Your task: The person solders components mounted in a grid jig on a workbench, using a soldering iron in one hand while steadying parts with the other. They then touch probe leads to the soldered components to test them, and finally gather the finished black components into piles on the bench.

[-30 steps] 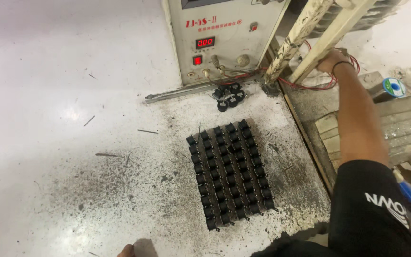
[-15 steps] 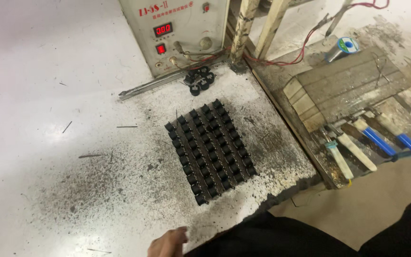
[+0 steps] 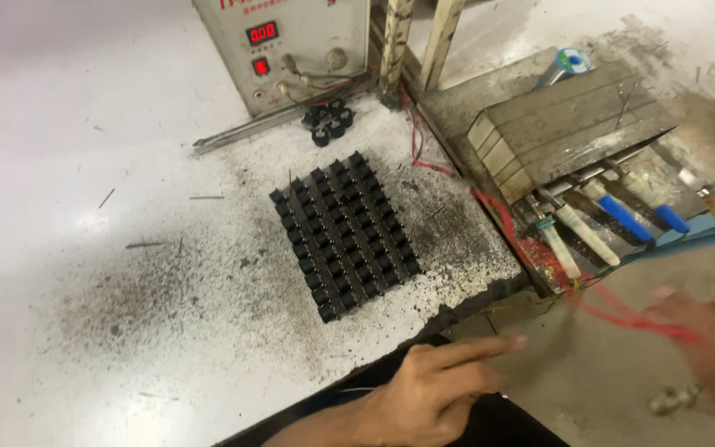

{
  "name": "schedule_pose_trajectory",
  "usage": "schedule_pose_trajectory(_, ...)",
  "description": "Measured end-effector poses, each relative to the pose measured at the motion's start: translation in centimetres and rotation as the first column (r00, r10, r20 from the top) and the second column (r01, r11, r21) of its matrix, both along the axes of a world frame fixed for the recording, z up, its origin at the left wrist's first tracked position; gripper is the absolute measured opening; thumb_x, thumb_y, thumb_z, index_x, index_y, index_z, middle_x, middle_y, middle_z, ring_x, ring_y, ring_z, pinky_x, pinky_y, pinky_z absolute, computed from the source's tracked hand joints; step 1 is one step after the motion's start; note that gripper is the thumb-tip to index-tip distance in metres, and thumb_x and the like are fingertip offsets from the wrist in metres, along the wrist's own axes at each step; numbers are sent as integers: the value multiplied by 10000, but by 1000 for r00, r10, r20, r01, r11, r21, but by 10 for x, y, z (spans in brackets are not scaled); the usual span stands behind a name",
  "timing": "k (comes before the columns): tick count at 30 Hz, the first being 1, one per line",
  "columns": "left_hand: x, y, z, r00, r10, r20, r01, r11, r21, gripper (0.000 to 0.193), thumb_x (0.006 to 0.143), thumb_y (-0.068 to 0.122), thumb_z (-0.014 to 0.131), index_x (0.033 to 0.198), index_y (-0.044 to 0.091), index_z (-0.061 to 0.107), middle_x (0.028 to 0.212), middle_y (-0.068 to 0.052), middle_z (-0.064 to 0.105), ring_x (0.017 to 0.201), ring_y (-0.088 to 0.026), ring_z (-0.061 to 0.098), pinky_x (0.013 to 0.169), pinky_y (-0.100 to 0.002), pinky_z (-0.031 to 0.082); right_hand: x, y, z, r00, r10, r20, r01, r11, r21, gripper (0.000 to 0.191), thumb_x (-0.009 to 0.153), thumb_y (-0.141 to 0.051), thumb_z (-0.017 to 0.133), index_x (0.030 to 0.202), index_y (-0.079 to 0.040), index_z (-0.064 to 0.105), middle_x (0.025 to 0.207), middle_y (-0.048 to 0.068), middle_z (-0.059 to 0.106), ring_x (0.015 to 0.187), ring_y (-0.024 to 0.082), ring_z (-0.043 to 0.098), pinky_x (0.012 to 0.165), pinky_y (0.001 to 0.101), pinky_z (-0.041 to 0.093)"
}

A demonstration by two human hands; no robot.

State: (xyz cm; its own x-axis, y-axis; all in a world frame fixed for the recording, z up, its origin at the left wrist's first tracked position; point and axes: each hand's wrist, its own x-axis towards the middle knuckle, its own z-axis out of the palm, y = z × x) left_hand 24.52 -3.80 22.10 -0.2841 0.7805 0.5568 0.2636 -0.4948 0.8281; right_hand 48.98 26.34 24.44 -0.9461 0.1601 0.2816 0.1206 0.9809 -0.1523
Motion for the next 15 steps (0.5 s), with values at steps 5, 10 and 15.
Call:
schedule_pose_trajectory(5,11,44,-10,966,-256,30,256,967,12,226,907,-127,615,1055,43,595,1171,-177,653,1046,-379,686,813,-400,569,-20,-32,-7,943,242,229,-257,966,39,379,853,-210,679,1201,-64,690,1122,47,721,992,160,707,761,314,571)
schedule_pose_trajectory(10,22,49,-37,906,-424,20,423,899,-113,278,902,-115,561,1107,64,619,1020,-83,694,953,-251,726,819,-328,595,-47,-33,-38,936,-285,209,349,840,-416,340,828,-103,778,1167,-87,754,879,53,756,751,157,703,629,275,578)
schedule_pose_trajectory(15,35,36,-49,849,-527,-32,514,839,-178,253,944,-43,578,1154,94,612,1036,-66,692,927,-232,742,797,-330,625,-21,-10,-87,884,-466,50,431,766,-478,149,1034,-76,682,1172,-53,733,976,91,733,815,155,673,700,286,533)
